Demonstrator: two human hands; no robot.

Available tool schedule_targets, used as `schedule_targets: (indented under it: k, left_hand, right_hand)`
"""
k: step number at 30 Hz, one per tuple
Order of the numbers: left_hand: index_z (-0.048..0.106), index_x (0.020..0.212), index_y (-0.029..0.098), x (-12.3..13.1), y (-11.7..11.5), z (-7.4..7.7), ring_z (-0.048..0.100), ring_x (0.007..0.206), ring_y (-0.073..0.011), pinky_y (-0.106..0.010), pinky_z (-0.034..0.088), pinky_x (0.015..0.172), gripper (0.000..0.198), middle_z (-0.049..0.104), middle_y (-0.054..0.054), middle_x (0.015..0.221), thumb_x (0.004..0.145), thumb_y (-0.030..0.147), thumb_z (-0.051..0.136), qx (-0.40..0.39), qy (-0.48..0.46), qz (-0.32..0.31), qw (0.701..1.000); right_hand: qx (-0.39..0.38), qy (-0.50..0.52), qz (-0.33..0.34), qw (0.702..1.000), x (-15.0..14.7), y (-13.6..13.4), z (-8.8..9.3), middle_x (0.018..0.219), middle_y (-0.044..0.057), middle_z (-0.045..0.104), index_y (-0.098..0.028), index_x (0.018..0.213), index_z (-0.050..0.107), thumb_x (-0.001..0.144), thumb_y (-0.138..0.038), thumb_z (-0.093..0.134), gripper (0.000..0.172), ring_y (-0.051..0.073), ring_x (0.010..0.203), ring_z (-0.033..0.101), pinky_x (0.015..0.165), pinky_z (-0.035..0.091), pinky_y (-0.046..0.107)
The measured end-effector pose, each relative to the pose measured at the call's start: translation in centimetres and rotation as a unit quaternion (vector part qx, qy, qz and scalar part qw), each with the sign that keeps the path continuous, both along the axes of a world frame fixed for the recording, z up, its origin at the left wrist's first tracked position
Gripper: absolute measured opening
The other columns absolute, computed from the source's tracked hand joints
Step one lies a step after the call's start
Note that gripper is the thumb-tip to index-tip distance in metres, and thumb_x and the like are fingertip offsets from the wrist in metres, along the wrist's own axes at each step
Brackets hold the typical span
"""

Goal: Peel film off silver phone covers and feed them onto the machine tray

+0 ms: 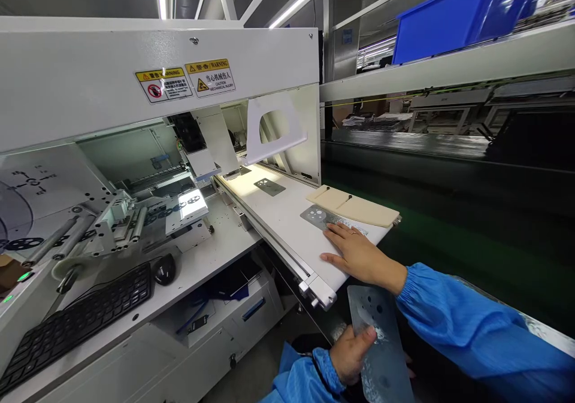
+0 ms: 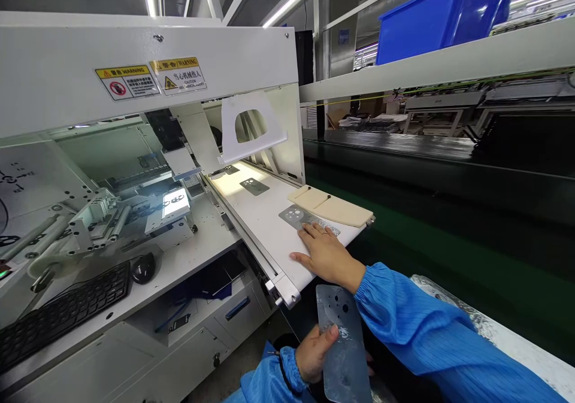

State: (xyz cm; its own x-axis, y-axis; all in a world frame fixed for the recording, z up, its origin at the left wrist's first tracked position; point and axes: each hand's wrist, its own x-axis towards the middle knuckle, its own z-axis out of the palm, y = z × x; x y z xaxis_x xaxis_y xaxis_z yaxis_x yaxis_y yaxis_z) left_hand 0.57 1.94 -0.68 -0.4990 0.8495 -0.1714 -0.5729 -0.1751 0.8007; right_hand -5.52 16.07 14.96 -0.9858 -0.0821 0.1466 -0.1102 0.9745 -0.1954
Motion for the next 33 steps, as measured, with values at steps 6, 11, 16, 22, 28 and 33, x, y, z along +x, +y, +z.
schedule_targets:
  k: [6, 11, 16, 22, 28, 33]
  left_hand:
    - [0.061, 0.113, 0.006, -0.1, 0.0, -0.3, 0.07, 0.099, -0.0355, -0.055, 0.047, 0.1, 0.093, 0.072, -0.017, 0.091, 0.057, 0.08, 0.076, 0.009, 0.002, -0.006, 1.0]
    - [0.062, 0.112, 0.005, -0.1, 0.1, -0.9, 0.07, 0.1, -0.0366, -0.056, 0.046, 0.102, 0.094, 0.072, -0.019, 0.093, 0.057, 0.08, 0.076, 0.009, 0.002, -0.003, 1.0]
    - [0.061, 0.123, 0.005, 0.0, 0.0, -1.0, 0.069, 0.105, -0.0366, -0.056, 0.045, 0.105, 0.098, 0.072, -0.02, 0.105, 0.056, 0.074, 0.081, 0.01, -0.018, 0.025, 0.999]
    - [0.068, 0.119, 0.006, 0.5, 0.1, -0.4, 0.064, 0.116, -0.0382, -0.054, 0.039, 0.113, 0.092, 0.07, -0.021, 0.116, 0.063, 0.079, 0.072, 0.012, 0.0, 0.061, 0.998]
    - [0.064, 0.132, 0.01, 2.0, 0.8, 2.0, 0.045, 0.14, -0.0328, -0.047, 0.024, 0.126, 0.087, 0.059, -0.015, 0.14, 0.085, 0.081, 0.044, -0.04, 0.15, 0.015, 0.988]
    - [0.06, 0.133, 0.007, 2.9, 1.5, 3.8, 0.04, 0.143, -0.0331, -0.047, 0.016, 0.128, 0.1, 0.056, -0.02, 0.14, 0.083, 0.088, 0.029, -0.06, 0.256, -0.113, 0.958]
  right_hand:
    - [0.019, 0.001, -0.009, 1.0, 0.1, -0.4, 0.6, 0.157, 0.019, 0.036, -0.012, 0.149, 0.049, 0.097, -0.067, 0.042, 0.076, 0.041, 0.145, 0.03, 0.117, 0.031, 0.061]
    - [-0.019, 0.084, 0.004, 0.996, 3.6, -0.7, 1.6, 0.15, 0.02, 0.046, -0.011, 0.14, 0.057, 0.099, -0.065, 0.035, 0.072, 0.039, 0.14, 0.04, 0.115, 0.038, 0.057]
    - [-0.119, 0.138, -0.022, 0.983, 10.8, -0.7, 0.4, 0.104, 0.013, 0.07, -0.024, 0.104, 0.07, 0.099, -0.066, 0.03, 0.058, 0.03, 0.094, 0.068, 0.075, 0.062, 0.044]
    - [-0.249, 0.052, -0.146, 0.956, 16.8, -0.6, -4.1, 0.084, 0.009, 0.069, -0.025, 0.091, 0.063, 0.092, -0.067, 0.045, 0.046, 0.027, 0.072, 0.069, 0.061, 0.062, 0.04]
    - [-0.235, 0.073, -0.185, 0.951, 20.0, -2.6, -7.9, 0.137, 0.022, 0.052, -0.019, 0.119, 0.052, 0.082, -0.055, 0.068, 0.054, 0.037, 0.12, 0.059, 0.091, 0.059, 0.047]
    - [-0.113, 0.112, -0.186, 0.97, 22.0, -1.7, -7.3, 0.143, 0.02, 0.043, -0.021, 0.126, 0.045, 0.08, -0.025, 0.059, 0.048, 0.035, 0.126, 0.054, 0.097, 0.056, 0.048]
